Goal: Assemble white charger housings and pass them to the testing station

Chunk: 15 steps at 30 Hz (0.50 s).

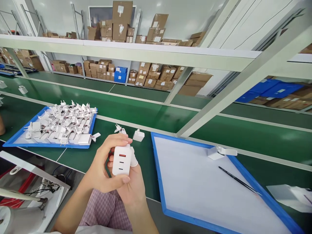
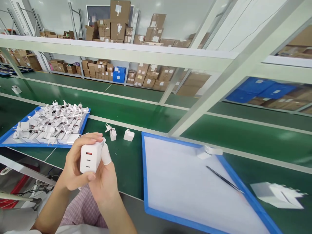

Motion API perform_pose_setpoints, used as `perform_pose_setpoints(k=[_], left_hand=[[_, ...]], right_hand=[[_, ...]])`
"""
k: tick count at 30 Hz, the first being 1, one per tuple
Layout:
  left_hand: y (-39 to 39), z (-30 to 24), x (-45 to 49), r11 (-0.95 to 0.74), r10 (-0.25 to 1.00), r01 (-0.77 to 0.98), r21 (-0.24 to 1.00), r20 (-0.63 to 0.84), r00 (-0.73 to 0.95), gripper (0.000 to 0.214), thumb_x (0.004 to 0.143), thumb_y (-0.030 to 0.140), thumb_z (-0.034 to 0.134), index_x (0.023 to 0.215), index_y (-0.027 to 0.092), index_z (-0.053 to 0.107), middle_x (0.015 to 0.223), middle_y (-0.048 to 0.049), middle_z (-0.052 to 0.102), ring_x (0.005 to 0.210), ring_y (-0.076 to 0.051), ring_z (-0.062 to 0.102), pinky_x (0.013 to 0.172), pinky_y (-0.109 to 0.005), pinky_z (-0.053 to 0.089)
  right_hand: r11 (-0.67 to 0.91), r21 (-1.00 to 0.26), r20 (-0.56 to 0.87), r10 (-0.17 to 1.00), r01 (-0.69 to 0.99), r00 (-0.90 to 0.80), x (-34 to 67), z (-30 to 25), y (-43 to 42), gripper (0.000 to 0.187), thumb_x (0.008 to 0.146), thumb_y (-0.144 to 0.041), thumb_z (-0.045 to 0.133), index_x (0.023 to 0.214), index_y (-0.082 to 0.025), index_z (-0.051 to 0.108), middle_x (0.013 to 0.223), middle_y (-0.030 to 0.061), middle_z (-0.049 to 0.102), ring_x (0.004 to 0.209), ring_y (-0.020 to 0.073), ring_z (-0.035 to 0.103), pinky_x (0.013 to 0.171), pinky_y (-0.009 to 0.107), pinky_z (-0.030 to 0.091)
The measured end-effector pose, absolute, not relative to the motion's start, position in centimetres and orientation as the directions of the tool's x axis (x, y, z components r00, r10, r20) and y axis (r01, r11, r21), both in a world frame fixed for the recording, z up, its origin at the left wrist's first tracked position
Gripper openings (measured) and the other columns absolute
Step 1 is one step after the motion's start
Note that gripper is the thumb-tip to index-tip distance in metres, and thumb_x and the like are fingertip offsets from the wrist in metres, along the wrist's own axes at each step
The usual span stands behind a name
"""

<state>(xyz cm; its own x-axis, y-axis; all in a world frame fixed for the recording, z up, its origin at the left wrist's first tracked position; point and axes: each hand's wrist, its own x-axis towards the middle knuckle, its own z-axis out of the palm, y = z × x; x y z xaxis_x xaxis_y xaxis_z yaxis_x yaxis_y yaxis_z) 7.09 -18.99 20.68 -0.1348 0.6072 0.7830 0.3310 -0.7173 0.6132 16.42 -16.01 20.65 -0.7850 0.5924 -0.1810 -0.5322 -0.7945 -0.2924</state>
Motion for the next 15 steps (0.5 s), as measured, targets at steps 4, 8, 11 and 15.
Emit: perform_pose_setpoints(k=[4, 8, 11, 15], left_hand=[[-19.6, 21.1, 6.6, -0.673, 0.689, 0.301, 0.675, 0.721, -0.074, 0.049, 0.079, 0.039, 0.069, 0.123, 0.024, 0.055, 0.118, -0.0078, 0.059, 0.12, -0.027, 0.049, 0.104, -0.044, 0.041], [-19.7, 20.8, 6.2, -0.661, 0.68, 0.372, 0.652, 0.73, -0.071, 0.028, 0.089, 0.036, 0.057, 0.111, 0.021, 0.063, 0.104, -0.0087, 0.062, 0.108, -0.027, 0.054, 0.094, -0.041, 0.046], [-19.6, 19.6, 6.3, -0.674, 0.648, 0.359, 0.646, 0.75, -0.134, 0.031, 0.097, 0.037, 0.043, 0.097, 0.02, 0.068, 0.089, -0.0076, 0.066, 0.094, -0.024, 0.06, 0.095, -0.043, 0.046], [-19.9, 15.5, 6.3, -0.523, 0.816, 0.312, 0.793, 0.571, -0.084, 0.043, 0.096, 0.052, 0.042, 0.105, 0.023, 0.071, 0.113, -0.01, 0.068, 0.108, -0.027, 0.061, 0.103, -0.045, 0.044]], right_hand=[[-0.799, -0.24, -0.156, 0.592, -0.551, -0.791, 16.4, 20.4, -16.0, 0.016, 0.071, -0.019, 0.079, 0.076, -0.018, 0.064, 0.077, -0.0019, 0.064, 0.078, 0.0132, 0.063, 0.068, 0.02, 0.054], [-0.783, -0.262, -0.084, 0.601, -0.565, -0.795, 16.3, 19.2, -16.1, 0.025, 0.072, -0.025, 0.083, 0.089, -0.019, 0.066, 0.086, -0.0024, 0.066, 0.077, 0.0109, 0.062, 0.067, 0.017, 0.053], [-0.789, -0.276, -0.094, 0.59, -0.549, -0.802, 16.4, 17.5, -16.5, 0.036, 0.074, -0.031, 0.085, 0.102, -0.02, 0.066, 0.093, -0.0012, 0.066, 0.086, 0.0116, 0.063, 0.076, 0.019, 0.053], [-0.731, -0.399, -0.205, 0.659, -0.553, -0.724, 19.7, 14.3, -15.8, 0.045, 0.068, -0.037, 0.089, 0.104, -0.022, 0.067, 0.098, 0.0013, 0.068, 0.087, 0.0159, 0.064, 0.076, 0.026, 0.053]])
